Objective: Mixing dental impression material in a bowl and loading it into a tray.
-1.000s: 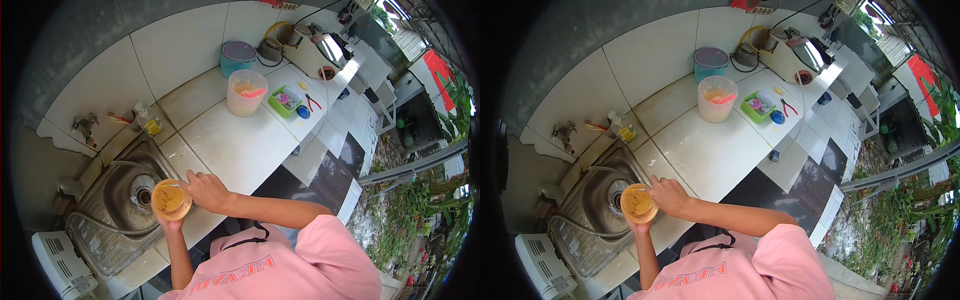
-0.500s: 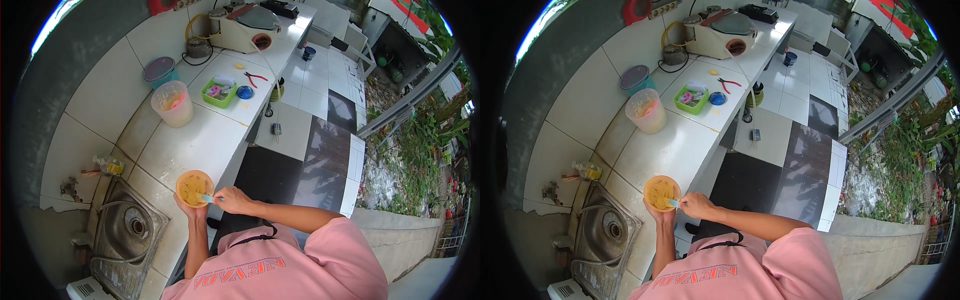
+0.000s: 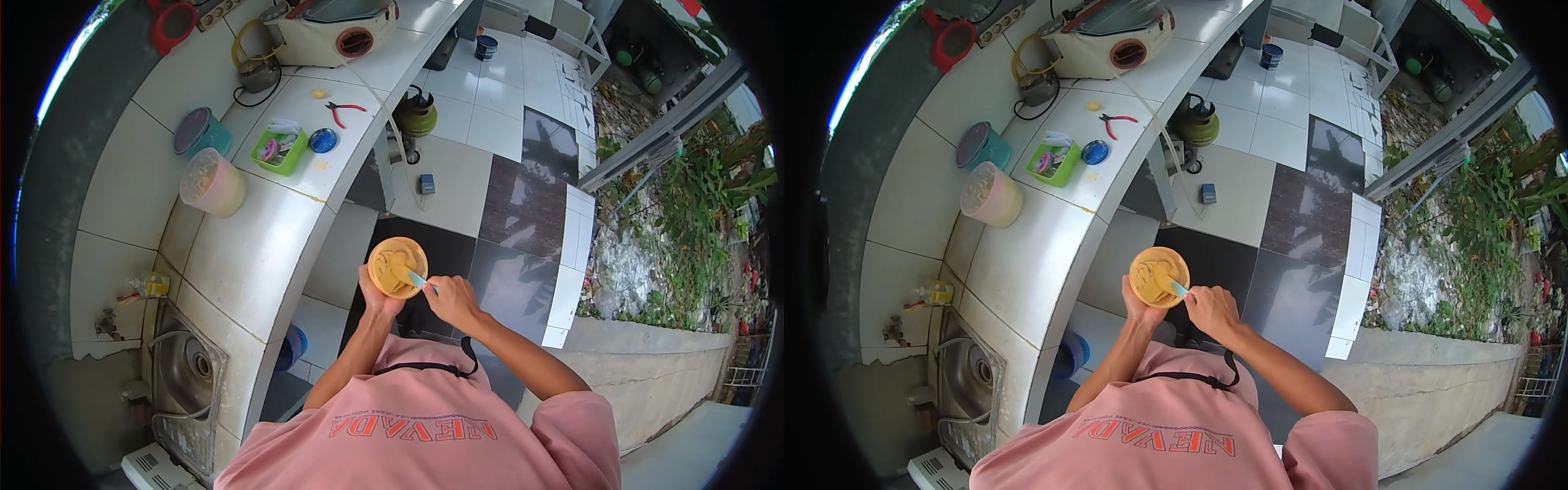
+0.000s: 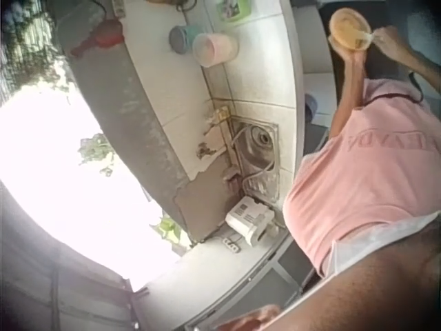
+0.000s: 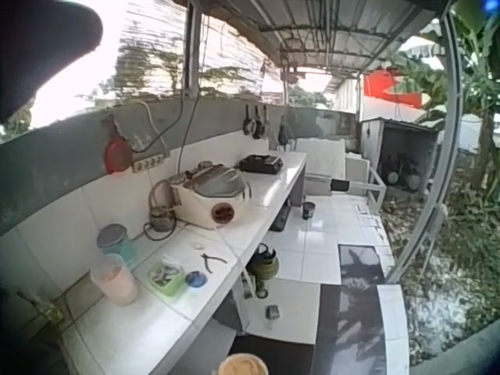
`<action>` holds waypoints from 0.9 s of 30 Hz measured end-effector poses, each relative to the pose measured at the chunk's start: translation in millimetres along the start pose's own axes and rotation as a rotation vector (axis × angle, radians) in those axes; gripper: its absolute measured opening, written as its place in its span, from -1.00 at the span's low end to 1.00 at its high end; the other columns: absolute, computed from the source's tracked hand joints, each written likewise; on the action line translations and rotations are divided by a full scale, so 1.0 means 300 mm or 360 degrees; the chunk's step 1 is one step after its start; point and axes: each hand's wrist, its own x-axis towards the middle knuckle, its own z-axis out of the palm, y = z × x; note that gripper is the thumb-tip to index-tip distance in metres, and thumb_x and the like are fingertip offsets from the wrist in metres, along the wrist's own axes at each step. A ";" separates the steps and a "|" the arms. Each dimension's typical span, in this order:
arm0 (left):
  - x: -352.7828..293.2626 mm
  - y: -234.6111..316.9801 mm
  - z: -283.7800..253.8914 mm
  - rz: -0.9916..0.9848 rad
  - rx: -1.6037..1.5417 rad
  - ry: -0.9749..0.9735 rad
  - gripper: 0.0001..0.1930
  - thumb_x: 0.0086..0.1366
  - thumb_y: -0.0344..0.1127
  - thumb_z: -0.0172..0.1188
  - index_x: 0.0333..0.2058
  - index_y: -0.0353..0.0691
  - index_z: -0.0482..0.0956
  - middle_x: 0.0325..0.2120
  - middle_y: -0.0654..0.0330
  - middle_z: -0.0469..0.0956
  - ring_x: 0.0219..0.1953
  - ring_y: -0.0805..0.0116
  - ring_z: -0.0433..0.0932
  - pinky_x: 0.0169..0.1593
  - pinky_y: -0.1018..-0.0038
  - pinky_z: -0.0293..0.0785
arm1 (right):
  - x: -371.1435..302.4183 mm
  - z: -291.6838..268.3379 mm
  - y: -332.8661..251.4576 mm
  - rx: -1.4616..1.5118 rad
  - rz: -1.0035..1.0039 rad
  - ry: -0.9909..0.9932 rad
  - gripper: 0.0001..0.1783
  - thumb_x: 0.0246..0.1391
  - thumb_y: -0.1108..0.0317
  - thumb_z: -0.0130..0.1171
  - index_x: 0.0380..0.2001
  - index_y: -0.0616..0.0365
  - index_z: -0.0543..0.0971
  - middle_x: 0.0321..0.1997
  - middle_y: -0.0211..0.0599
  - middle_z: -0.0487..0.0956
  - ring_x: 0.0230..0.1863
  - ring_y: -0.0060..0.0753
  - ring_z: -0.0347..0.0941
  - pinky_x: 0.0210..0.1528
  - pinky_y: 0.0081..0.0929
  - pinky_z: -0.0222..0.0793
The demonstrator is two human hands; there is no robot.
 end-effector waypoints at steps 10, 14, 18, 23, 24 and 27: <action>0.344 -0.317 0.313 -0.0454 0.0012 -0.0237 -0.51 0.25 -0.02 -0.26 -0.06 -0.19 0.47 -0.09 0.12 0.50 -0.03 0.15 0.48 0.07 0.14 0.41 | 0.103 -0.250 0.276 0.1364 0.0820 -0.0467 -0.69 0.13 0.19 0.03 -0.40 0.20 0.62 -0.62 0.00 0.53 -0.53 0.11 0.48 -0.47 -0.05 0.34; 0.515 -0.415 0.413 -0.0464 0.0046 -0.0244 -0.50 0.26 0.01 -0.27 -0.04 -0.19 0.45 -0.07 0.10 0.48 -0.02 0.13 0.47 0.05 0.13 0.42 | 0.244 -0.365 0.477 -0.0320 0.0022 0.0550 -0.68 0.17 0.20 0.03 -0.35 0.26 0.61 -0.82 -0.36 0.38 -0.83 -0.37 0.26 -0.74 -0.40 0.09; 0.658 -0.456 0.510 -0.0495 0.0154 -0.0148 -0.51 0.26 0.00 -0.26 -0.03 -0.18 0.44 -0.05 0.11 0.47 -0.01 0.13 0.45 0.08 0.13 0.39 | 0.341 -0.459 0.470 0.1363 0.0969 -0.0395 -0.71 0.14 0.21 0.06 -0.45 0.22 0.59 -0.74 -0.16 0.49 -0.73 -0.07 0.40 -0.66 -0.24 0.24; 0.809 -0.545 0.640 -0.0502 0.0225 -0.0059 -0.51 0.24 0.01 -0.26 -0.03 -0.17 0.44 -0.07 0.11 0.47 -0.02 0.15 0.46 0.06 0.11 0.40 | 0.489 -0.570 0.686 -0.0411 0.0192 0.0495 -0.68 0.20 0.16 0.05 -0.37 0.20 0.60 -0.83 -0.54 0.27 -0.84 -0.58 0.12 -0.74 -0.55 0.03; 0.845 -0.544 0.657 -0.0577 0.0162 -0.0105 -0.54 0.25 -0.01 -0.25 -0.06 -0.15 0.43 -0.08 0.13 0.47 -0.02 0.18 0.46 0.05 0.13 0.40 | 0.510 -0.607 0.650 0.0689 0.0749 -0.0052 -0.71 0.18 0.19 0.04 -0.39 0.19 0.59 -0.80 -0.37 0.36 -0.79 -0.36 0.26 -0.70 -0.42 0.14; 0.896 -0.583 0.703 -0.0687 0.0063 -0.0175 -0.57 0.25 -0.03 -0.24 -0.05 -0.13 0.40 -0.07 0.16 0.46 -0.02 0.20 0.45 0.04 0.15 0.40 | 0.552 -0.669 0.704 0.1377 0.1167 -0.0472 -0.72 0.18 0.22 0.03 -0.44 0.20 0.57 -0.77 -0.24 0.44 -0.75 -0.22 0.38 -0.69 -0.33 0.20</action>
